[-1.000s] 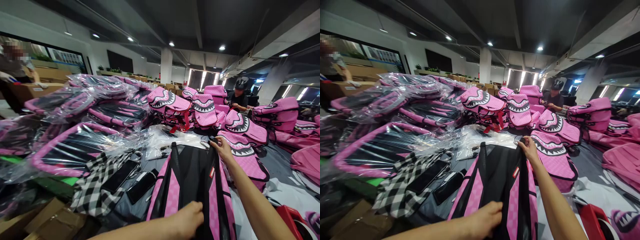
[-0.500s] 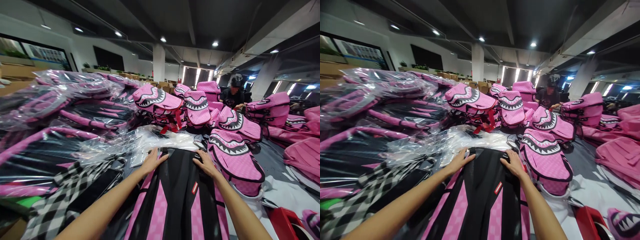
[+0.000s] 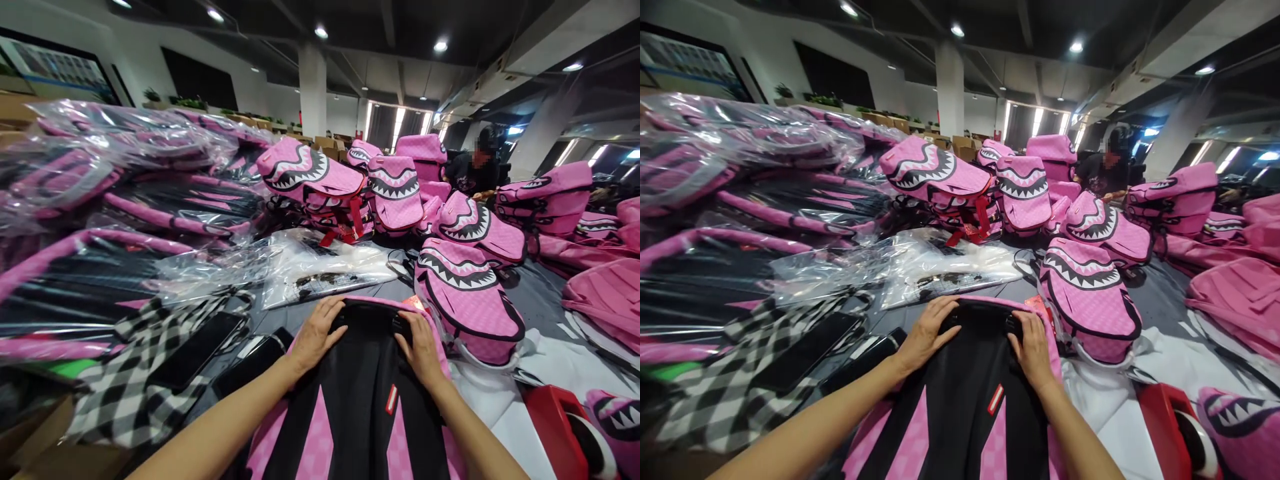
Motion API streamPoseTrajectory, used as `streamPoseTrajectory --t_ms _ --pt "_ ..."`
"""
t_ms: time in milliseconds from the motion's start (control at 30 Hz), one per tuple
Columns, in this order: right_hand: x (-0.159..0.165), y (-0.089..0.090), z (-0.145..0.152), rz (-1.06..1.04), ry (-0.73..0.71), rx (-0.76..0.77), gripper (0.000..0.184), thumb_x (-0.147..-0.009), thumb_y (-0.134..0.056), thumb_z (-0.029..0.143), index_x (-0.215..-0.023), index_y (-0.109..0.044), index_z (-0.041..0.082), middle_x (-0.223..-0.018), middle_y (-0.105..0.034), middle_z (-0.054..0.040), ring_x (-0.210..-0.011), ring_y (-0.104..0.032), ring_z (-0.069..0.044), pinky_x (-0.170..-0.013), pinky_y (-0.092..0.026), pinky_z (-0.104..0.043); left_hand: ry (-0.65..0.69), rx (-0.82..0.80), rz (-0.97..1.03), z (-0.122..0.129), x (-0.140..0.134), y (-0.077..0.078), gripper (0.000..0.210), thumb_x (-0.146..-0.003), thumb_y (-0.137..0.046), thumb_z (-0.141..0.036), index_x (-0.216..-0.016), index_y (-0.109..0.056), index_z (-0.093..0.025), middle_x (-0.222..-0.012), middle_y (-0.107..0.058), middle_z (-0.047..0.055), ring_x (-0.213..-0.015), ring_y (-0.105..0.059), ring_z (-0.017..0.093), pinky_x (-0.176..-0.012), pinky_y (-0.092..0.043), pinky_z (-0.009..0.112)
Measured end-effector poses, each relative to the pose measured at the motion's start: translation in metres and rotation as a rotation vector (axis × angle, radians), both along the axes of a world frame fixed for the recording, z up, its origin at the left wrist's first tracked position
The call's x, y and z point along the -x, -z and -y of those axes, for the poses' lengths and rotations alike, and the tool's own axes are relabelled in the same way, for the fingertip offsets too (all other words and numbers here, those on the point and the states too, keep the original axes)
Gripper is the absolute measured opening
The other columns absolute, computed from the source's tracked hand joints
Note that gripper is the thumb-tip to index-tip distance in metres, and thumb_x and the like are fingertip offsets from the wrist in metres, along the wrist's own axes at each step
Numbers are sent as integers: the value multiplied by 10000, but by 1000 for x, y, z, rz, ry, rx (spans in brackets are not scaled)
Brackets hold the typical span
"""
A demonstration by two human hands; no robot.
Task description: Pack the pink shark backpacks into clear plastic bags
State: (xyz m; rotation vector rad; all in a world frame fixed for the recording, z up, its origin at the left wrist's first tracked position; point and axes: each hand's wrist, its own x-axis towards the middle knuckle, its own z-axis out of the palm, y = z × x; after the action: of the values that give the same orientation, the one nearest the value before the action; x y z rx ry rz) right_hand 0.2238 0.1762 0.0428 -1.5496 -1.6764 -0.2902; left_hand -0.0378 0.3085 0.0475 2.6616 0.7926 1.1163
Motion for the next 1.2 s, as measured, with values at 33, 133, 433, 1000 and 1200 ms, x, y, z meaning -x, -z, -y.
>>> streamPoseTrajectory --t_ms 33,133,433,1000,1200 --pt "4 4 10 34 30 7 429 -955 -530 260 -1384 -520 246 -1237 -654 -121 -1188 -600 -306 -1045 -481 -546 -8 -31 -19 9 5 7 378 -969 -556 -215 -1345 -541 -189 -1411 -609 122 -1346 -530 269 -1147 -456 496" --pt "6 16 33 88 27 96 478 -957 -505 215 -1430 -502 279 -1241 -661 -106 -1179 -617 -298 -1023 -513 -528 -6 -88 -127 26 14 24 349 -990 -465 -138 -1317 -588 -164 -1365 -650 137 -1293 -585 260 -1119 -485 462" --pt "-35 13 -58 45 10 637 378 -904 -655 294 -1272 -649 210 -1290 -696 -130 -1208 -645 -303 -1036 -504 -464 13 248 -553 -41 -48 -20 335 -959 -563 -297 -1249 -644 -151 -1156 -726 155 -1163 -646 315 -1060 -456 436" --pt "-71 -22 -117 259 199 541 408 -779 -700 129 -1176 -664 220 -1217 -686 -125 -1150 -637 -305 -936 -495 -403 -266 370 -529 -34 -95 -1 1050 -768 -609 -801 -1580 -362 -183 -1604 -364 249 -1495 -253 499 -1201 -168 598" --pt "-90 -10 -163 299 270 615 202 -761 -734 139 -936 -673 221 -966 -731 -72 -922 -700 -271 -748 -497 -332 -384 215 -341 -53 -111 15 746 -876 -605 -640 -1471 -521 -198 -1424 -549 217 -1347 -446 446 -1135 -270 605"
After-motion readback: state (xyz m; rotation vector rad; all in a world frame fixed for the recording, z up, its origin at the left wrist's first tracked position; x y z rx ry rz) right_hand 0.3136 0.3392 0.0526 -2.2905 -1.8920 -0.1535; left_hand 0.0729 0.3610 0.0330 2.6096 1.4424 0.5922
